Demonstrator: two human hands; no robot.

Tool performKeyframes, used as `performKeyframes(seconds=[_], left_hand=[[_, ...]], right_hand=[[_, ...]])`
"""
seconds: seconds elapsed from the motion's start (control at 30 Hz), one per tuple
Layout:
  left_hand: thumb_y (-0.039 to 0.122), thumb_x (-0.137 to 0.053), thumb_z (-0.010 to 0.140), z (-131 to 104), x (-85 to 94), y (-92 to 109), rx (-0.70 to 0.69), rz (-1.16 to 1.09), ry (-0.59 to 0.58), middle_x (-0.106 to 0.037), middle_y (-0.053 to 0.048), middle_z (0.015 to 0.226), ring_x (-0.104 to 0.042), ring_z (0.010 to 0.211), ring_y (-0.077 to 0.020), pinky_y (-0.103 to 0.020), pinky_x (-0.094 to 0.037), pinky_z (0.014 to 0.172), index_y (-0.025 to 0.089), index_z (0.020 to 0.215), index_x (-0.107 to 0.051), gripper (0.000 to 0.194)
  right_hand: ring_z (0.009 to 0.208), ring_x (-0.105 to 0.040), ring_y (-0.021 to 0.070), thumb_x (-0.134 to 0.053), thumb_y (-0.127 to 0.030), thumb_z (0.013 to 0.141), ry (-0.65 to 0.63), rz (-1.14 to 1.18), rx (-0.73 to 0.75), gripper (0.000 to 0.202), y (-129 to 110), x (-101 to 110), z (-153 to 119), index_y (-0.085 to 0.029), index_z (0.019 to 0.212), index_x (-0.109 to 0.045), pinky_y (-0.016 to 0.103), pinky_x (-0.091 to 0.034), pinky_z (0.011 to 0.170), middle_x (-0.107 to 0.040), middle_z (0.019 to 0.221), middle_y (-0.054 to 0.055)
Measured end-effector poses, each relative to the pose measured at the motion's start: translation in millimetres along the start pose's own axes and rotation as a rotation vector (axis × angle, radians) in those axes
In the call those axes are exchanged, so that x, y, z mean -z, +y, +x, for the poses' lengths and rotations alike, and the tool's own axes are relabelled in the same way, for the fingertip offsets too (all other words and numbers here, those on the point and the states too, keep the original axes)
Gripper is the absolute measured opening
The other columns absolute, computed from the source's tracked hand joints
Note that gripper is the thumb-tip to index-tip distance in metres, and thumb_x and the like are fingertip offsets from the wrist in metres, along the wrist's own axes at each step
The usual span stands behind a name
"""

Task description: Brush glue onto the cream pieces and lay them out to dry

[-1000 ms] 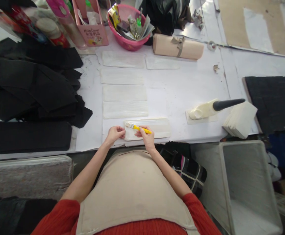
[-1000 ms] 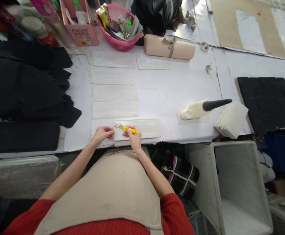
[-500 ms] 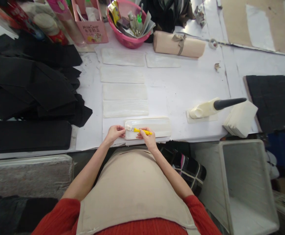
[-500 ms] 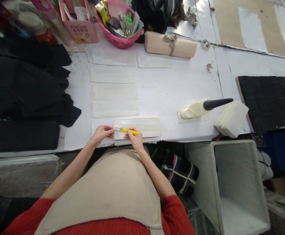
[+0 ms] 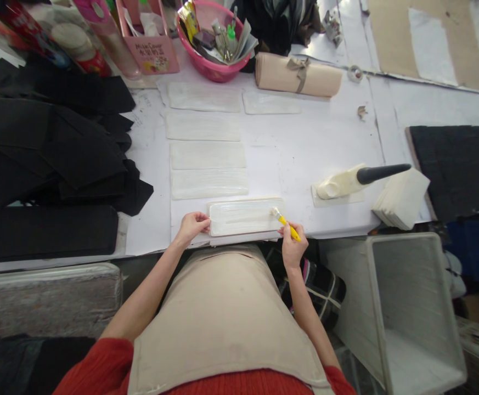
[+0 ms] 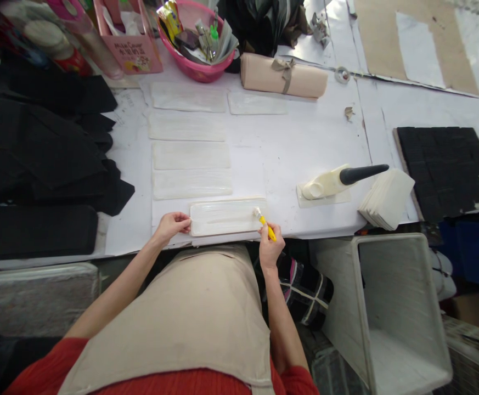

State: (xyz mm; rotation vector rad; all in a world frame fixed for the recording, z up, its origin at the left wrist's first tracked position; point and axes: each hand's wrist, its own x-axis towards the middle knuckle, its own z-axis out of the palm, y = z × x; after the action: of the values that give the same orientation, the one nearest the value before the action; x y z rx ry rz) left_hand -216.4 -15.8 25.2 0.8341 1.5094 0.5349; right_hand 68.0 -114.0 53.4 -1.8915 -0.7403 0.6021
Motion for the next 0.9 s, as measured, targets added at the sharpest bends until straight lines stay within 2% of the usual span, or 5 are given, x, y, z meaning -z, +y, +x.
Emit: performKeyframes(seconds=[0.17, 0.27, 0.53, 0.77, 0.9], left_hand=[[0.029, -0.075, 0.053, 3, 0.6, -3, 0.008, 0.015, 0.011, -0.064, -0.001, 0.053, -0.062, 0.047, -0.014, -0.023, -0.051, 0.046, 0.013, 0.067, -0.063, 0.025], [0.028, -0.074, 0.052, 6, -0.6, -6, -0.002, 0.035, 0.026, -0.064, -0.001, 0.053, -0.062, 0.047, -0.0148, -0.023, -0.051, 0.046, 0.013, 0.066, -0.063, 0.024], [0.031, -0.072, 0.051, 8, -2.4, -9, 0.013, 0.059, 0.065, -0.064, -0.002, 0.052, -0.062, 0.047, -0.0154, -0.025, -0.052, 0.047, 0.013, 0.067, -0.063, 0.025], [0.034, -0.074, 0.051, 7, 0.9, -8, 0.003, 0.069, 0.037, -0.065, -0.002, 0.053, -0.062, 0.048, -0.0145, -0.024, -0.052, 0.047, 0.013, 0.068, -0.064, 0.029], [0.035, -0.074, 0.052, 6, 0.6, -7, 0.001, 0.078, 0.042, -0.065, -0.001, 0.053, -0.062, 0.048, -0.0145, -0.024, -0.052, 0.047, 0.013, 0.068, -0.064, 0.029]], right_hand=[[0.06, -0.07, 0.0163, -0.063, -0.046, 0.085, -0.343, 0.232, -0.122, 0.029, -16, -46, -24, -0.019, 0.094, -0.063, 0.029, -0.059, 0.061, -0.07, 0.072, 0.0], [0.059, -0.069, 0.0156, -0.065, -0.049, 0.083, -0.333, 0.252, -0.147, 0.033, -6, -54, -16, -0.018, 0.095, -0.063, 0.028, -0.059, 0.06, -0.069, 0.071, 0.0], [0.061, -0.07, 0.0165, -0.064, -0.048, 0.082, 0.201, 0.061, -0.035, 0.033, 26, 17, 35, -0.016, 0.092, -0.063, 0.03, -0.059, 0.062, -0.069, 0.072, 0.001], [0.071, -0.071, 0.018, -0.059, -0.041, 0.089, -0.172, 0.008, 0.061, 0.024, 15, 11, -5, -0.019, 0.096, -0.066, 0.031, -0.058, 0.072, -0.071, 0.08, 0.003], [0.073, -0.07, 0.0189, -0.058, -0.04, 0.09, 0.017, -0.114, 0.086, 0.025, 25, 36, 1, -0.018, 0.095, -0.066, 0.033, -0.057, 0.075, -0.069, 0.082, 0.004]])
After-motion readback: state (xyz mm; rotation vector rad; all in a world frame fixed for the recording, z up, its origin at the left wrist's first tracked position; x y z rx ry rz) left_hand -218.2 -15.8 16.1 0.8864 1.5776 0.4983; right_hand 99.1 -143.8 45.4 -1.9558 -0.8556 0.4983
